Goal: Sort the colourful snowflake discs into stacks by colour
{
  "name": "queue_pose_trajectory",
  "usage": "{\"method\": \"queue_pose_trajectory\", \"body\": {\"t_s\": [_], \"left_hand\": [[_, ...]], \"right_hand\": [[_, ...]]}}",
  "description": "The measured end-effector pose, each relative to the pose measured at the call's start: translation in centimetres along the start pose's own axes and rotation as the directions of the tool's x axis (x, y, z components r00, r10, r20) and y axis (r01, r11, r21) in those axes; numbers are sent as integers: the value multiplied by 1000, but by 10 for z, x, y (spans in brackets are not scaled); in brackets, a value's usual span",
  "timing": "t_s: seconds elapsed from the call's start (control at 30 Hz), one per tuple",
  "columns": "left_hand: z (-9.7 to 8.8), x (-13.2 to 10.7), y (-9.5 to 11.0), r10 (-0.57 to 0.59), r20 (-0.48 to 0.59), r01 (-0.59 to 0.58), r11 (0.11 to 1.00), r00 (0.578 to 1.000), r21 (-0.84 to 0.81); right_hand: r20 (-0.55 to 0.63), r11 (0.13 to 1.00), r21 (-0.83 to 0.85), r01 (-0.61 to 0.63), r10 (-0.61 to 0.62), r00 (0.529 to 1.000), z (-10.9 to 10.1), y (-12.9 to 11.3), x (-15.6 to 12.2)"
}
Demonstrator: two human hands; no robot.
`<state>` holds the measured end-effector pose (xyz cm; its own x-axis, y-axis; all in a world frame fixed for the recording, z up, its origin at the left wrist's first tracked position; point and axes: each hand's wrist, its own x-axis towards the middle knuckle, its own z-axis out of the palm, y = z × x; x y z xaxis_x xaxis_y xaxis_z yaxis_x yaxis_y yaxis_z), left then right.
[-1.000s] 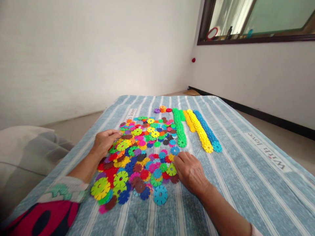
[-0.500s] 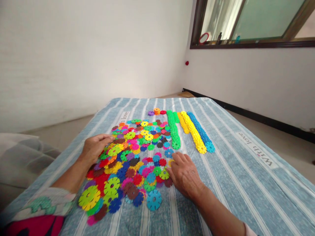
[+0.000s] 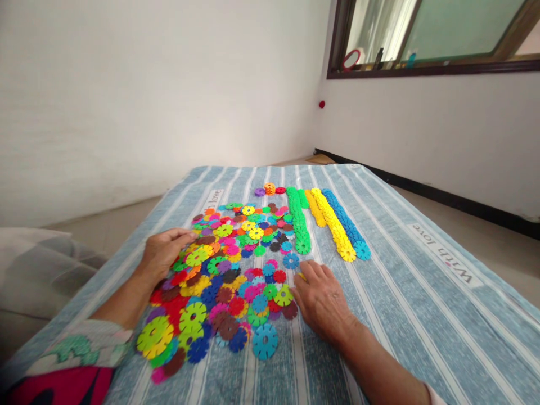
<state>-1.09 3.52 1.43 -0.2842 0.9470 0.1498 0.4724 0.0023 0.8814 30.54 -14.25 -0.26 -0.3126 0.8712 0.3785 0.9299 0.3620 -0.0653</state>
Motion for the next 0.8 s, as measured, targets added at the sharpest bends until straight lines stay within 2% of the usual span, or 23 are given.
{"method": "queue_pose_trajectory", "body": {"t_s": [0.1,0.2,0.33,0.43,0.57,0.63,0.8], "left_hand": [[0,1,-3,14,0,-14,1000,1000,4],[0,1,-5,22,9,-22,1000,1000,4],[1,1,-7,34,11,-34,999,999,-6],[1,2,-7,33,8,-33,999,999,-2],[2,2,-7,19,9,-19,1000,1000,0],[2,2,-8,18,16,-18,1000,1000,1],[2,2,-6,23,32,-23,1000,999,12]], "right_hand": [[-28,1000,2,0,0,1000,2,2,-3],[-107,1000,14,4,-2,994,4,5,-5],[-155,986,144,89,-67,986,1,-3,-4],[-128,959,216,185,-160,979,-1,-14,-3],[-32,956,194,220,-218,975,2,-24,-3],[-5,962,167,217,-220,976,5,-25,-2],[-23,982,96,162,-160,987,11,-18,0]]}}
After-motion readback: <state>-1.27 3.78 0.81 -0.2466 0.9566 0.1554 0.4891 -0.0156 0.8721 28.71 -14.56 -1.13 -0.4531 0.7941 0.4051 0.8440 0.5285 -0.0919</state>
